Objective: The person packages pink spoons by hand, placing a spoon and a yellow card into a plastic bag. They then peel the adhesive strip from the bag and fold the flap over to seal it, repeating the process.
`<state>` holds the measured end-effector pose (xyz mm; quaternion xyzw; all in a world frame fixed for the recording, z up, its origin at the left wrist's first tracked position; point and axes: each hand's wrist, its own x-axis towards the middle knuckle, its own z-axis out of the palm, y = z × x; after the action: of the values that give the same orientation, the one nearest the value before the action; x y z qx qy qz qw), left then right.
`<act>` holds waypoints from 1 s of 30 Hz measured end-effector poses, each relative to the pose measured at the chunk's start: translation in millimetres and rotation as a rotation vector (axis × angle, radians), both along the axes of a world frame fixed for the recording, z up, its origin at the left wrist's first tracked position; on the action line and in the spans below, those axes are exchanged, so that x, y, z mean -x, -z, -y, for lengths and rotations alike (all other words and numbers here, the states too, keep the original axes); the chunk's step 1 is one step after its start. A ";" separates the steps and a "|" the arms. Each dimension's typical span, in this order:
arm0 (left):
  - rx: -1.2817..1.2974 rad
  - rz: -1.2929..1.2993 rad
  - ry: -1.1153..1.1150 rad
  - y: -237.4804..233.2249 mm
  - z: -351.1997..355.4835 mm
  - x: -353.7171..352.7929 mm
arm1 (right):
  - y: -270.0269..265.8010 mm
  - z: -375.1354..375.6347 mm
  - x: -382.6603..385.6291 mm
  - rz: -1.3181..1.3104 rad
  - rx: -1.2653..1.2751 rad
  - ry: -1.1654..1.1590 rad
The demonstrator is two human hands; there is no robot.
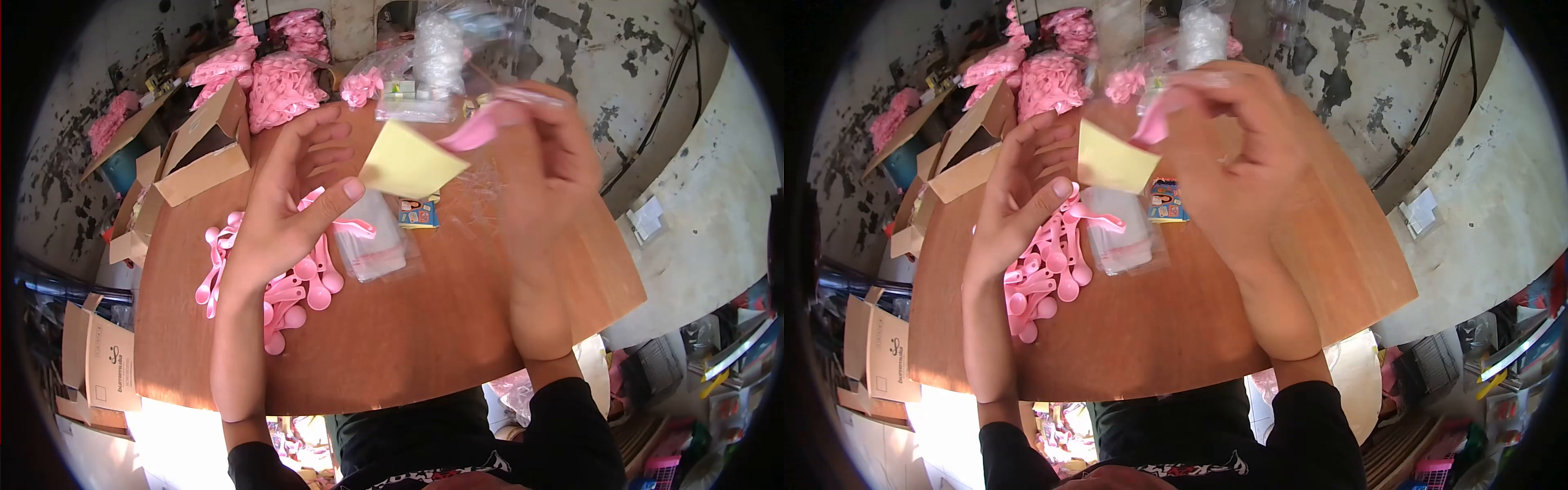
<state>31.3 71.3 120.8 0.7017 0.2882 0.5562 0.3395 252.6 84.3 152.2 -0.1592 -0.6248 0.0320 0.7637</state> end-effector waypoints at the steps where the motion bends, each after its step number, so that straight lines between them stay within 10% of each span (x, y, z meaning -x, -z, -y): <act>1: 0.002 -0.003 -0.002 0.4 0.5 0.0 | 2.8 -2.6 1.7 -0.003 0.002 -0.002; 3: 0.000 -0.009 -0.005 -0.5 0.4 1.2 | 12.4 -15.3 7.8 0.216 0.495 -0.401; 8: 0.017 -0.022 0.014 0.9 -0.1 2.1 | 7.2 -21.5 1.1 0.323 0.307 -0.167; 10: 0.034 -0.027 0.026 1.7 -0.7 -0.5 | 8.4 -13.3 -0.9 0.437 0.738 -0.466; 20: 0.140 0.034 0.106 2.6 -0.4 -9.3 | 15.5 -7.7 16.3 0.399 0.469 -0.345; 30: 0.081 0.119 0.061 -1.6 -1.0 -3.8 | 15.7 -11.0 13.2 0.446 0.767 -0.595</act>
<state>35.0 72.3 122.4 0.6616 0.2684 0.5740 0.4010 239.4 95.3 136.5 -0.2458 -0.7336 0.4386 0.4572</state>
